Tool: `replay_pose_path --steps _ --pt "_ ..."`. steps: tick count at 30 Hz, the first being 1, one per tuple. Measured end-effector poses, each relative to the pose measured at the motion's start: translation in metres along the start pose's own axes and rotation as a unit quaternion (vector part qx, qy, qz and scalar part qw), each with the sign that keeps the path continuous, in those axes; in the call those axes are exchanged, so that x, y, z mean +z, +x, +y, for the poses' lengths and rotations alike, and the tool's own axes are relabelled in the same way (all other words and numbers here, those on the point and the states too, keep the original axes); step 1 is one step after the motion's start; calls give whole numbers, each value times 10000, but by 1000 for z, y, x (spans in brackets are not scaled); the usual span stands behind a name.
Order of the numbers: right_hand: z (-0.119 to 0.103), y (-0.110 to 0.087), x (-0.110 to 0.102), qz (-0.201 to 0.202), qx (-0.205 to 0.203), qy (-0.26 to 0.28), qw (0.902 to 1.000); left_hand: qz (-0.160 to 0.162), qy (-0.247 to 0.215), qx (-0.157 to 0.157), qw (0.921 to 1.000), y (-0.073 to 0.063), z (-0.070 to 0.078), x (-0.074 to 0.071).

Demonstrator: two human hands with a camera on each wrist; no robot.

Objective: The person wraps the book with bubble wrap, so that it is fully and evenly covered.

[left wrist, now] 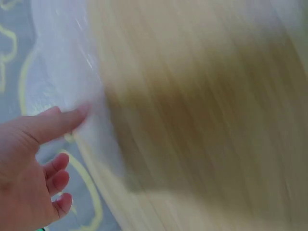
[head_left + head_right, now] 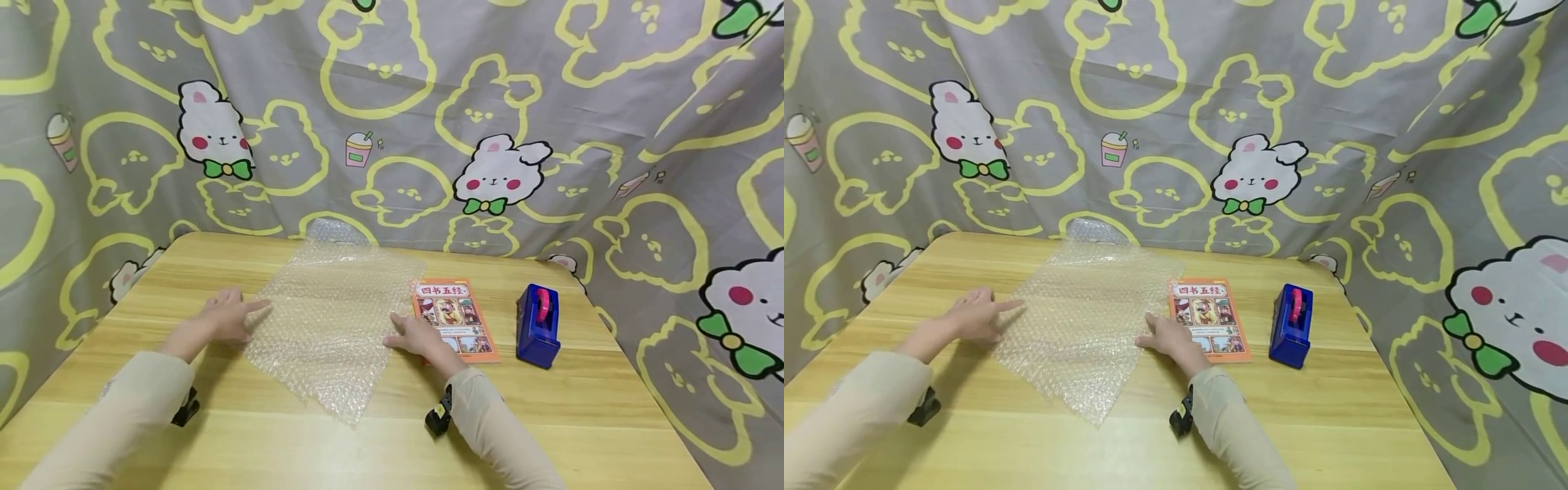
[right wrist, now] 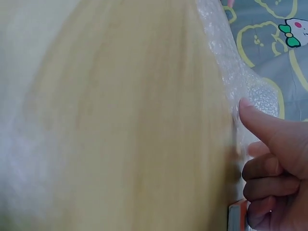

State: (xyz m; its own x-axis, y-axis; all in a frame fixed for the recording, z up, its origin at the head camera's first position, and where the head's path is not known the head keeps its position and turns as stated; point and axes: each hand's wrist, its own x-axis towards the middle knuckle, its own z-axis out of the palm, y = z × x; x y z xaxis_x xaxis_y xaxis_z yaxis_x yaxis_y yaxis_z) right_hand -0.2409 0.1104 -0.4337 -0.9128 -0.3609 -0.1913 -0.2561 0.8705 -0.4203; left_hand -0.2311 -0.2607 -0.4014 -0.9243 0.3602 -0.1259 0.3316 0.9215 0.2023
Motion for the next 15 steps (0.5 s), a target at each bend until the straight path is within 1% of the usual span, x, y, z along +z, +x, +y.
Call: replay_pose_path --steps 2,5,9,15 --pt "3 -2 -2 53 -61 207 9998 153 -27 248 9996 7 16 1" --pt "9 -5 -6 229 -192 511 9982 235 -65 674 9974 20 43 3" --pt "20 -8 -11 336 -245 785 9960 102 -113 1050 9944 38 79 9" --pt "43 -20 -18 527 -157 880 9946 -169 -180 1300 9912 61 129 20"
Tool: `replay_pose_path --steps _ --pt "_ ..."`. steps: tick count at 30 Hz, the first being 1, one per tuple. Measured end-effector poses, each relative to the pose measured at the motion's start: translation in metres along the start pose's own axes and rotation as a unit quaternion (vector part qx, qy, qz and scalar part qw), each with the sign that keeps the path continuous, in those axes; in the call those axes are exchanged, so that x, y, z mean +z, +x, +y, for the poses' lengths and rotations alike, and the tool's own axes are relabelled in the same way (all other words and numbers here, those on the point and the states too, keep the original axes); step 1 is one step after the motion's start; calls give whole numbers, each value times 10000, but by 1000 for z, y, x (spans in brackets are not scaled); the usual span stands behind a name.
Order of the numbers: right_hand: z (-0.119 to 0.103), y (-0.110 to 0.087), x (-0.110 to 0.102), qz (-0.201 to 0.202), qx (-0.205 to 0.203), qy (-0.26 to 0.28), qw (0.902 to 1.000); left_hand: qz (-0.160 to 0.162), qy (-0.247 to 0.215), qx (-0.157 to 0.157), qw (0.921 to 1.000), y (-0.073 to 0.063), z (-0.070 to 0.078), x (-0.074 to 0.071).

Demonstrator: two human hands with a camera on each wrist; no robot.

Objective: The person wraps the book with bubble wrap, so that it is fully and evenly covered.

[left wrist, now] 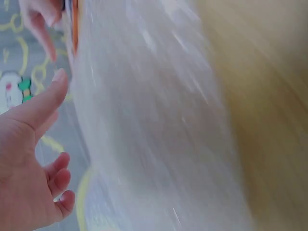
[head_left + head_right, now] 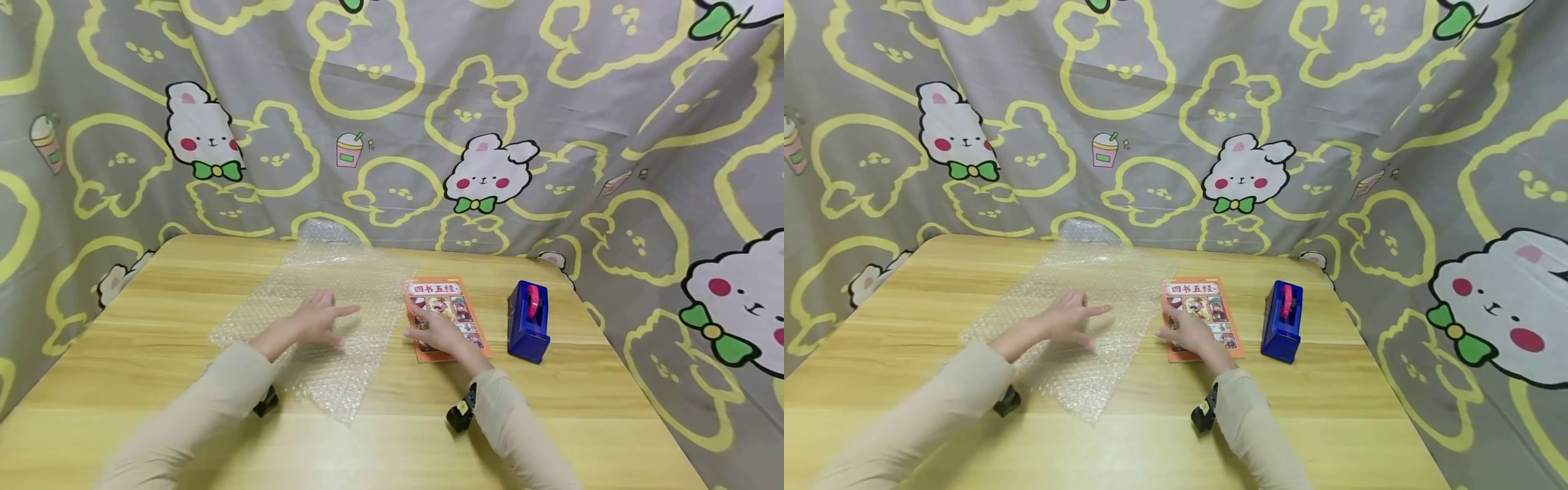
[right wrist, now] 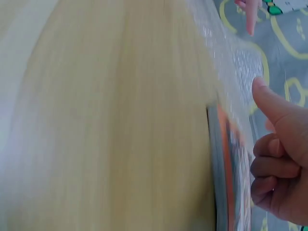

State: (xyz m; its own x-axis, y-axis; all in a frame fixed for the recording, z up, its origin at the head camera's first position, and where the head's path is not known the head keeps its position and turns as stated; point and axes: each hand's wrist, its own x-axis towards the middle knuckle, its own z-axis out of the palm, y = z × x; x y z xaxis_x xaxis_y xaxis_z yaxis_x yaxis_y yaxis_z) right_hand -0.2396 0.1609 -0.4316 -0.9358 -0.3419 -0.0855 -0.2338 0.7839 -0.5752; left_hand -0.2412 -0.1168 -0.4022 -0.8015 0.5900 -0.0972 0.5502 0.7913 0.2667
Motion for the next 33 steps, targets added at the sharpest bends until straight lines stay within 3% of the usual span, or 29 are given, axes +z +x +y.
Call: replay_pose_path --steps 8,15,24,29,33 --pt "33 -16 -21 98 264 -146 9995 -544 112 -59 9984 43 46 20" --pt "62 -30 -36 471 718 -593 9945 -681 -512 -526 9950 70 72 35" --pt "79 -39 -40 548 1142 -436 9910 -465 -867 -1298 9866 83 92 44" --pt "81 -35 -37 598 1185 -397 9904 -321 -923 -1345 9861 86 94 46" --pt "78 -35 -36 588 1358 -265 9886 -282 -1235 -1371 9824 89 97 45"
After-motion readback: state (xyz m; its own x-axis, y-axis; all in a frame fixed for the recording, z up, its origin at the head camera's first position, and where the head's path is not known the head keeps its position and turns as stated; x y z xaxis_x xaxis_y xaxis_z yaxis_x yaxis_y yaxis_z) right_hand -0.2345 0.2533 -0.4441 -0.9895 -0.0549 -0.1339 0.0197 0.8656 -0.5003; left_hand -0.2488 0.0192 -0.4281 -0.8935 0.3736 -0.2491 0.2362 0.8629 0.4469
